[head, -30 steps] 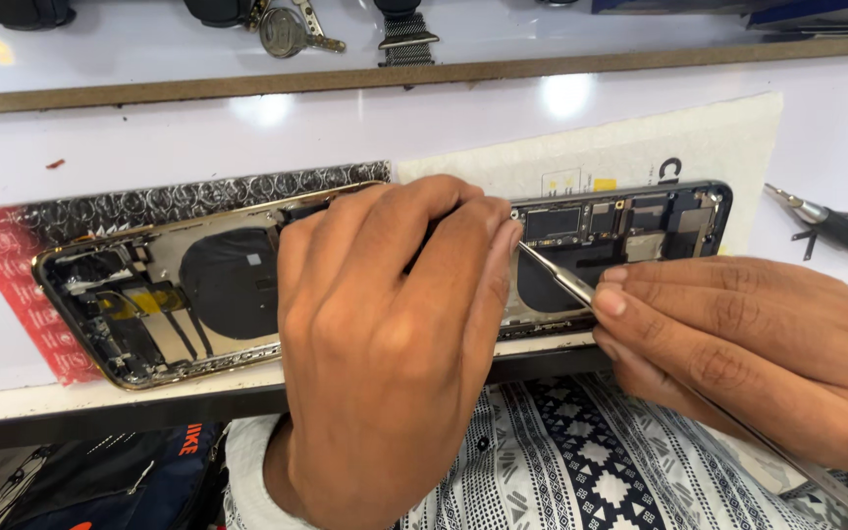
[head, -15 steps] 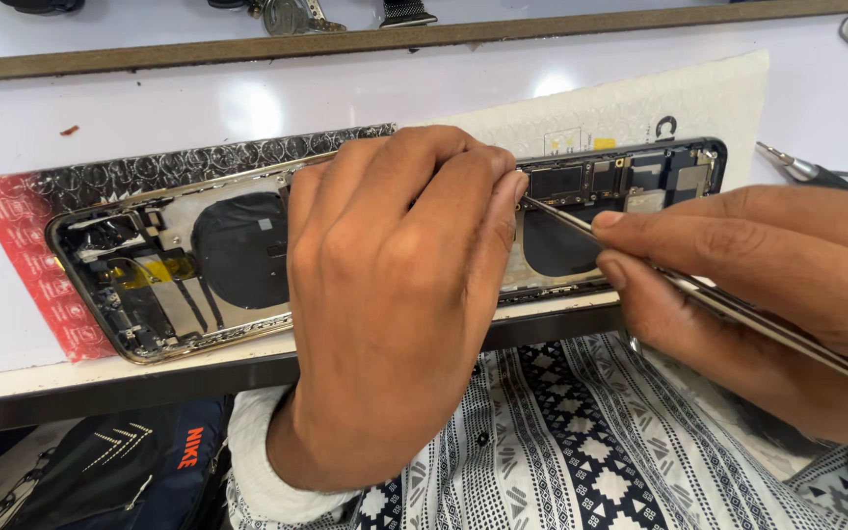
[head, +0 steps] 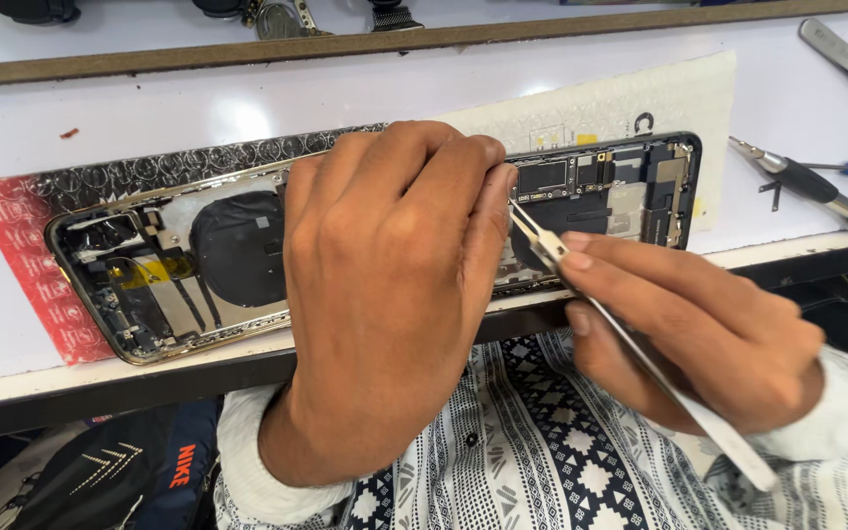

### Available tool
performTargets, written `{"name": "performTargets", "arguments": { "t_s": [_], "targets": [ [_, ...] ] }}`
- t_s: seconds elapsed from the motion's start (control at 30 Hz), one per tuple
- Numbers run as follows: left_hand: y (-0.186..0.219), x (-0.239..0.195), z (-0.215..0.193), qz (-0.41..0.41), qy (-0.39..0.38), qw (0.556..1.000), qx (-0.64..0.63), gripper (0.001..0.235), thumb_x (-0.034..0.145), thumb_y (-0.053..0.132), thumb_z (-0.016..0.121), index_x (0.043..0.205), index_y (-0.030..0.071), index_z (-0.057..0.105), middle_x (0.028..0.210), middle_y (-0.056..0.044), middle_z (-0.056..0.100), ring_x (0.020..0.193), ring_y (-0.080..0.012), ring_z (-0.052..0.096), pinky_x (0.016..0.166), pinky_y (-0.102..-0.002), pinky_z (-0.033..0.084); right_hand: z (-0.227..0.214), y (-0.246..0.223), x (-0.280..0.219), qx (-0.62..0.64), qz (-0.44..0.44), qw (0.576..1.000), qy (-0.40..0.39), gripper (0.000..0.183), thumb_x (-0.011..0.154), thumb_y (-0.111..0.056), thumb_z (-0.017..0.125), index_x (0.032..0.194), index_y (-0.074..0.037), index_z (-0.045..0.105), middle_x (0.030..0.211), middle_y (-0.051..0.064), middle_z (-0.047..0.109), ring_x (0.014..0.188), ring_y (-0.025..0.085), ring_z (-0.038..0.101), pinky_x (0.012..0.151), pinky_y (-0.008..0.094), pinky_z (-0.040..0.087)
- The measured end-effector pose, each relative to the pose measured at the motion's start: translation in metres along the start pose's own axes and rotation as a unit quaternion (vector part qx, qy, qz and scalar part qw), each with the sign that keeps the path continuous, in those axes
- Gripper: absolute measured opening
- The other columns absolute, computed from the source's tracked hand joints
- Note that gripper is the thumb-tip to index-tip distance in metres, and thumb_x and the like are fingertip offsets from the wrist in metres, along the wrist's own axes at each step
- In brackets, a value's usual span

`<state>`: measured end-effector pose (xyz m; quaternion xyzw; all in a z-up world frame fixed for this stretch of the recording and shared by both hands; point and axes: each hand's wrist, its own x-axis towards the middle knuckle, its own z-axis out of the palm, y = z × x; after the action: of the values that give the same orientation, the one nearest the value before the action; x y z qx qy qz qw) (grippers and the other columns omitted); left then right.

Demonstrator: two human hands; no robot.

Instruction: The person uses tweezers to remove small components and a ribbon cable from the internal chassis of a disassembled smartphone. The person carefully lifts and detaches parts from the motherboard area and sets them aside on the workbench.

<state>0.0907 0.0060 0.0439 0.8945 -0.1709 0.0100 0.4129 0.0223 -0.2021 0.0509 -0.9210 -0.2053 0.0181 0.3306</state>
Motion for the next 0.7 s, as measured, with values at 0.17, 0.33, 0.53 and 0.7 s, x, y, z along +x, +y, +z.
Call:
{"name": "performTargets", "arguments": {
  "t_s": [0.17, 0.33, 0.53, 0.7],
  "targets": [
    [-0.001, 0.000, 0.000, -0.011, -0.006, 1.000, -0.004, 0.011, 0.100, 0.013, 0.075, 0.106, 0.003, 0.073, 0.102, -0.007, 0.071, 0.093, -0.0241, 0.064, 0.086, -0.041, 0.043, 0.000, -0.019, 0.010, -0.037, 0.052, 0.998, -0.007, 0.030, 0.085, -0.002, 0.076, 0.114, 0.003, 0.068, 0.113, 0.023, 0.071, 0.098, 0.029, 0.076, 0.081, 0.033, 0.059],
    [-0.001, 0.000, -0.001, -0.007, 0.005, 1.000, -0.010, 0.011, 0.095, 0.011, 0.075, 0.100, 0.001, 0.072, 0.098, -0.009, 0.070, 0.091, -0.0272, 0.064, 0.084, -0.043, 0.043, -0.003, -0.025, 0.019, -0.072, 0.073, 0.994, -0.023, 0.030, 0.085, -0.002, 0.077, 0.114, 0.002, 0.070, 0.112, 0.022, 0.072, 0.097, 0.029, 0.075, 0.079, 0.033, 0.059],
    [-0.001, 0.001, -0.002, -0.007, 0.009, 1.000, -0.015, 0.012, 0.095, 0.011, 0.075, 0.100, 0.001, 0.072, 0.098, -0.009, 0.070, 0.091, -0.0274, 0.064, 0.084, -0.043, 0.044, -0.007, -0.026, 0.027, -0.080, 0.059, 0.994, -0.034, 0.029, 0.084, -0.003, 0.079, 0.111, 0.002, 0.071, 0.107, 0.022, 0.073, 0.088, 0.027, 0.076, 0.071, 0.030, 0.064],
    [-0.003, -0.001, 0.000, -0.003, 0.014, 1.000, -0.009, 0.012, 0.096, 0.012, 0.075, 0.101, 0.002, 0.072, 0.099, -0.009, 0.070, 0.092, -0.0264, 0.065, 0.085, -0.042, 0.044, -0.016, -0.034, 0.039, -0.091, 0.057, 0.993, -0.051, 0.026, 0.082, -0.004, 0.081, 0.105, 0.003, 0.073, 0.101, 0.022, 0.074, 0.083, 0.028, 0.077, 0.067, 0.028, 0.063]
  ]
}}
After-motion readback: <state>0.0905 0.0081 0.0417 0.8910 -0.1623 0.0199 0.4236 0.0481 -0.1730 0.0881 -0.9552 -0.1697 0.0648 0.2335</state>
